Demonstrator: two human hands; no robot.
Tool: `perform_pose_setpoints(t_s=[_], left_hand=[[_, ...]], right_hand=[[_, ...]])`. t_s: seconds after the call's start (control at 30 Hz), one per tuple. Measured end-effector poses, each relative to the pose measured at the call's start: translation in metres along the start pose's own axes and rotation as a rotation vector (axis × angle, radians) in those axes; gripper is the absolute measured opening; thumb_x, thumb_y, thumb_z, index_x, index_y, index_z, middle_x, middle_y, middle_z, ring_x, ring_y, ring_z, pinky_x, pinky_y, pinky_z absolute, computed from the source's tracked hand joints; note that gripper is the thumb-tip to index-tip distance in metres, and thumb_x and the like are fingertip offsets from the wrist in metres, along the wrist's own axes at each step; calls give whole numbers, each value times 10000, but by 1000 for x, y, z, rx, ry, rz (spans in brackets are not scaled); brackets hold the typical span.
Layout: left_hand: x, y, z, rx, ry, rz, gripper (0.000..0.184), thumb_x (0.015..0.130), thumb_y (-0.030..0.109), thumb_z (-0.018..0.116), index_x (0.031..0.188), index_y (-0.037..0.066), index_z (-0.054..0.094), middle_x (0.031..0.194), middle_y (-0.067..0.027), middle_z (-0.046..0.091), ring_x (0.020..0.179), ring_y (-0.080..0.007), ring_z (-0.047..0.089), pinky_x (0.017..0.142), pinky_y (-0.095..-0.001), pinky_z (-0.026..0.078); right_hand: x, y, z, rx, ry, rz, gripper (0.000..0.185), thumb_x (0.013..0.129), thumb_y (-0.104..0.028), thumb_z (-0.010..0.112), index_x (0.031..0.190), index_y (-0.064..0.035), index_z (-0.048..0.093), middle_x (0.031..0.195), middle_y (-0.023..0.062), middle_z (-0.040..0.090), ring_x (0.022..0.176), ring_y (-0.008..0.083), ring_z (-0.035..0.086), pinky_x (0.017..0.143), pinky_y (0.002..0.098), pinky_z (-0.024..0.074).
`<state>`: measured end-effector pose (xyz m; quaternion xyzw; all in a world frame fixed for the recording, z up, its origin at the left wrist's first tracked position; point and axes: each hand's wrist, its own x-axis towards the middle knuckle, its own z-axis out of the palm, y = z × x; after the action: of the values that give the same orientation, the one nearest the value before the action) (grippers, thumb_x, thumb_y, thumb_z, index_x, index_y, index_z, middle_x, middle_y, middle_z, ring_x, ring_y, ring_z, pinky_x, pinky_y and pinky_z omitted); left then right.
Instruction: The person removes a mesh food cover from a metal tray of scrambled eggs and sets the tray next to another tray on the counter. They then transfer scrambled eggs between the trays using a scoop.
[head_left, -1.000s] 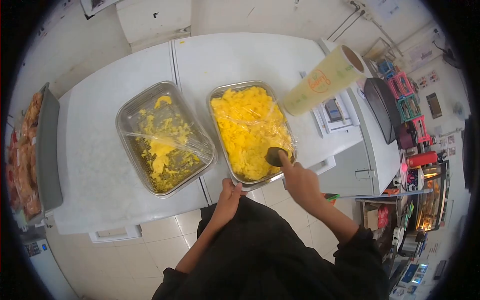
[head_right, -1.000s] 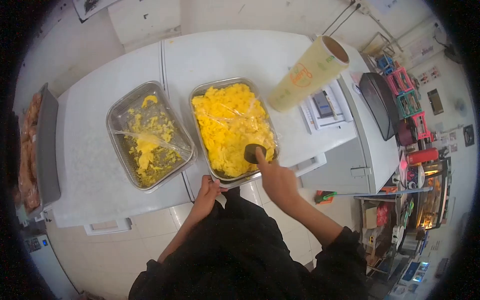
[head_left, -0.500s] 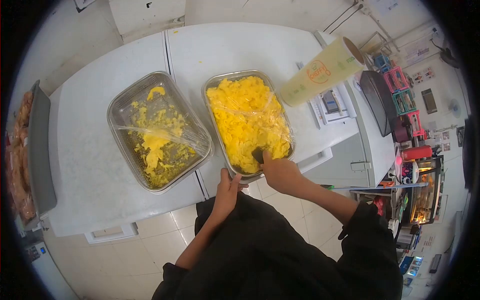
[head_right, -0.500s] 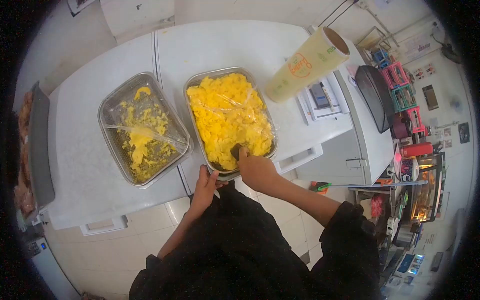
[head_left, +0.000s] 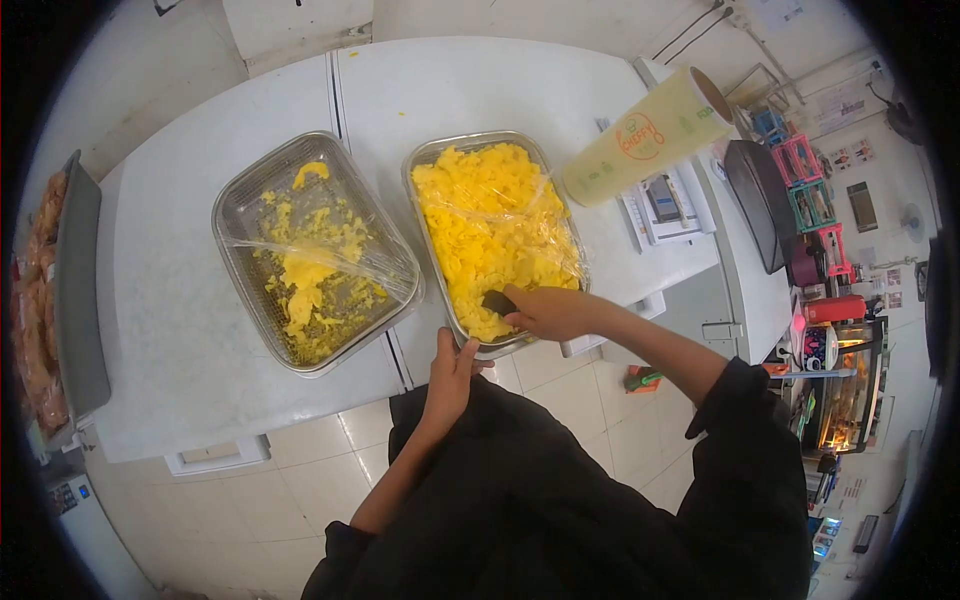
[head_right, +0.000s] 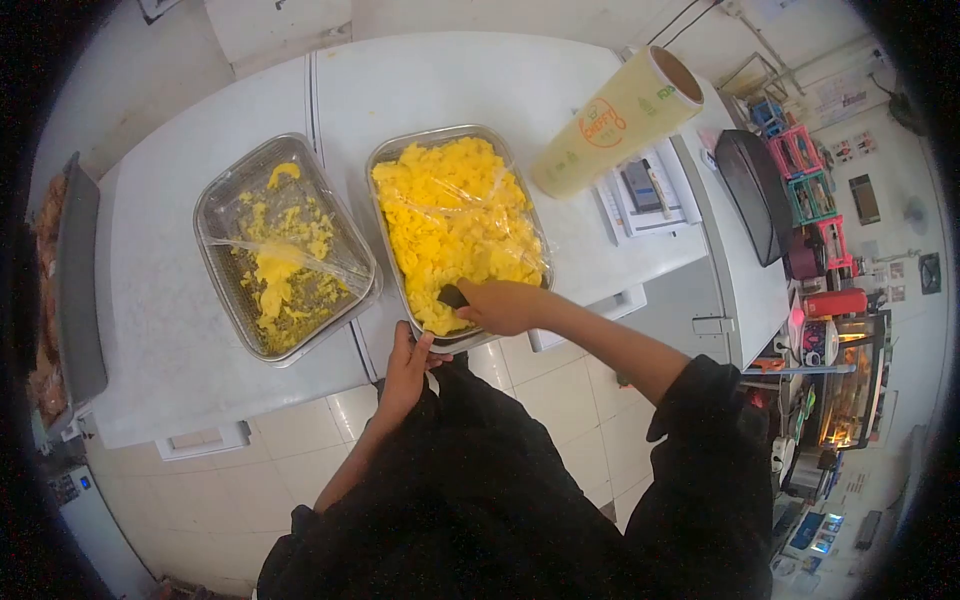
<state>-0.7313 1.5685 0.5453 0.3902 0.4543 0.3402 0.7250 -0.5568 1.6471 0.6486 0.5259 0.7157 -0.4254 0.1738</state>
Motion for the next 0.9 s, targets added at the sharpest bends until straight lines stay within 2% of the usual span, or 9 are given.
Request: perform_pose_setpoints(t_s=[0.13, 0.23, 0.3, 0.33, 0.4, 0.53, 0.63, 0.7, 0.9], left_hand=[[-2, 2, 0, 25, 37, -27, 219, 932, 208, 395, 981, 7, 322, 900, -159, 564, 770, -231, 634, 654, -290, 502], [-4, 1, -4, -79, -30, -44, 267, 947, 283, 330, 1029, 28, 331, 979, -154, 560, 839, -223, 619, 746, -307, 476], [-7, 2, -8, -275, -80, -94, 332, 913, 327, 319, 1101, 54, 333, 1052, -132, 540, 934, -211, 584, 850, -319, 419], [-8, 1, -10, -273, -78, -96, 332, 913, 327, 319, 1101, 54, 333, 1052, -132, 540, 934, -211, 584, 850, -319, 419], [-8, -2, -14, -234, -143, -93, 416, 839, 331, 355, 1162, 72, 314, 1115, -108, 514, 993, -208, 552, 903, -322, 376], [-9, -7, -15, -277, -167, -62, 487, 767, 291, 395, 1191, 73, 294, 1134, -108, 501, 1017, -215, 541, 916, -323, 367], [-7, -10, -15, -263, -177, -50, 474, 781, 296, 392, 1188, 73, 294, 1151, -102, 487, 1019, -219, 541, 917, -326, 367], [-7, -10, -14, -265, -153, -74, 476, 790, 308, 393, 1189, 69, 290, 1151, -106, 482, 1021, -220, 540, 920, -327, 365], [-8, -7, -11, -248, -125, -82, 453, 861, 388, 350, 1177, 71, 284, 1141, -119, 486, 1014, -219, 543, 912, -335, 372]], right_hand=[[4, 7, 0, -61, -35, -33, 334, 899, -285, 428, 1063, -1, 363, 740, 204, 578, 733, 362, 576, 646, 439, 421], [-2, -13, 0, -246, 36, 87, 354, 888, -317, 432, 1005, 17, 453, 717, 191, 587, 719, 353, 590, 647, 433, 440], [-4, -28, 12, -216, 306, 215, 462, 825, -447, 474, 839, 4, 573, 698, 183, 612, 693, 327, 623, 624, 414, 489], [-5, -34, 20, -215, 305, 213, 462, 825, -447, 474, 839, 4, 573, 698, 183, 612, 693, 327, 623, 624, 414, 489], [-5, -42, 32, -245, 526, 232, 506, 754, -522, 523, 719, -22, 596, 642, 163, 606, 628, 309, 623, 563, 393, 496], [6, -33, 35, -284, 612, 178, 542, 690, -562, 567, 728, -22, 597, 616, 145, 602, 596, 290, 621, 524, 375, 492], [3, -25, 24, -351, 555, 92, 545, 664, -564, 588, 728, -24, 597, 588, 131, 594, 582, 272, 618, 528, 369, 489], [6, -19, 23, -431, 503, 66, 573, 646, -594, 581, 841, -56, 608, 624, 108, 609, 576, 260, 615, 524, 358, 483], [4, -17, 23, -376, 468, 126, 572, 632, -592, 589, 908, -92, 617, 675, 113, 625, 636, 263, 625, 576, 369, 491]])
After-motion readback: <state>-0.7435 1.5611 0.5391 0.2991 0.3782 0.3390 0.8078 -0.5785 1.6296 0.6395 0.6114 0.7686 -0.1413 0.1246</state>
